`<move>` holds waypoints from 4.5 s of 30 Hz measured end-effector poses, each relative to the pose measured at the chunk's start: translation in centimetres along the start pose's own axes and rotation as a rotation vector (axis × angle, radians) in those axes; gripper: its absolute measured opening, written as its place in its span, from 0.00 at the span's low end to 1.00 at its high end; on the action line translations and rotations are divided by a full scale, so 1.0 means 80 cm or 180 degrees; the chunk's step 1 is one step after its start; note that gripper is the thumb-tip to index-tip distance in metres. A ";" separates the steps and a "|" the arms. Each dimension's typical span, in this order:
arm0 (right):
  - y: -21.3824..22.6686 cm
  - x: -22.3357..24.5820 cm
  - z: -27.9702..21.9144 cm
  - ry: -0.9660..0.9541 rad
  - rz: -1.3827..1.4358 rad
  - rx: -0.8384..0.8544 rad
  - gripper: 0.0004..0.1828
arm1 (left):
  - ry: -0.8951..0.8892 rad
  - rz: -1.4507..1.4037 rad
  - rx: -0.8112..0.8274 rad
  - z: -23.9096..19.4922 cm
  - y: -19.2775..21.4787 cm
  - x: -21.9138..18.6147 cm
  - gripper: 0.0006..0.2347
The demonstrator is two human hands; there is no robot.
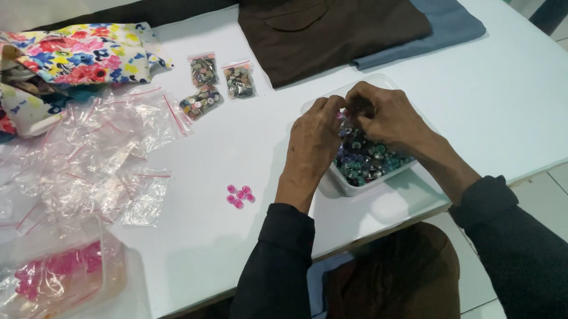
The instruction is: The person sorts colorful buttons from a plastic container into small ziplock bags. They pick buttons from the container, place them on the table, and then transfer them into the bags.
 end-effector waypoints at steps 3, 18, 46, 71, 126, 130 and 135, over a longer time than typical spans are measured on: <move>-0.001 0.007 0.000 0.0202 -0.0128 -0.0222 0.21 | -0.0109 0.0159 -0.0141 0.000 0.007 -0.008 0.09; -0.042 0.192 -0.054 0.0640 0.0274 -0.0732 0.08 | -0.0431 0.0297 -0.1890 -0.155 0.176 -0.074 0.05; -0.196 0.176 -0.065 0.0530 0.0369 -0.0114 0.22 | 0.1113 -0.0041 -0.0947 -0.250 0.167 0.043 0.14; -0.364 0.266 0.087 -0.0053 -0.0469 0.0815 0.25 | 0.1513 0.1534 -0.1695 -0.257 0.242 0.116 0.03; -0.059 0.289 -0.077 -0.0273 0.1913 -0.0041 0.16 | 0.0996 -0.1412 -0.2405 -0.206 0.196 -0.070 0.08; -0.062 0.279 -0.078 -0.0311 0.1884 0.0067 0.18 | 0.0965 -0.1511 -0.2215 -0.209 0.203 -0.070 0.03; -0.058 0.281 -0.087 -0.0220 0.1920 -0.0136 0.13 | 0.0843 -0.1033 -0.2231 -0.211 0.220 -0.089 0.01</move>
Point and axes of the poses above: each hand's wrist, its own z-axis towards the middle knuckle, its own y-axis out of the back of the hand, x = y × z, the point moved 2 cm from there along z, towards the middle knuckle, and after that the axes turned 6 degrees about -z, right-handed, at the moved point
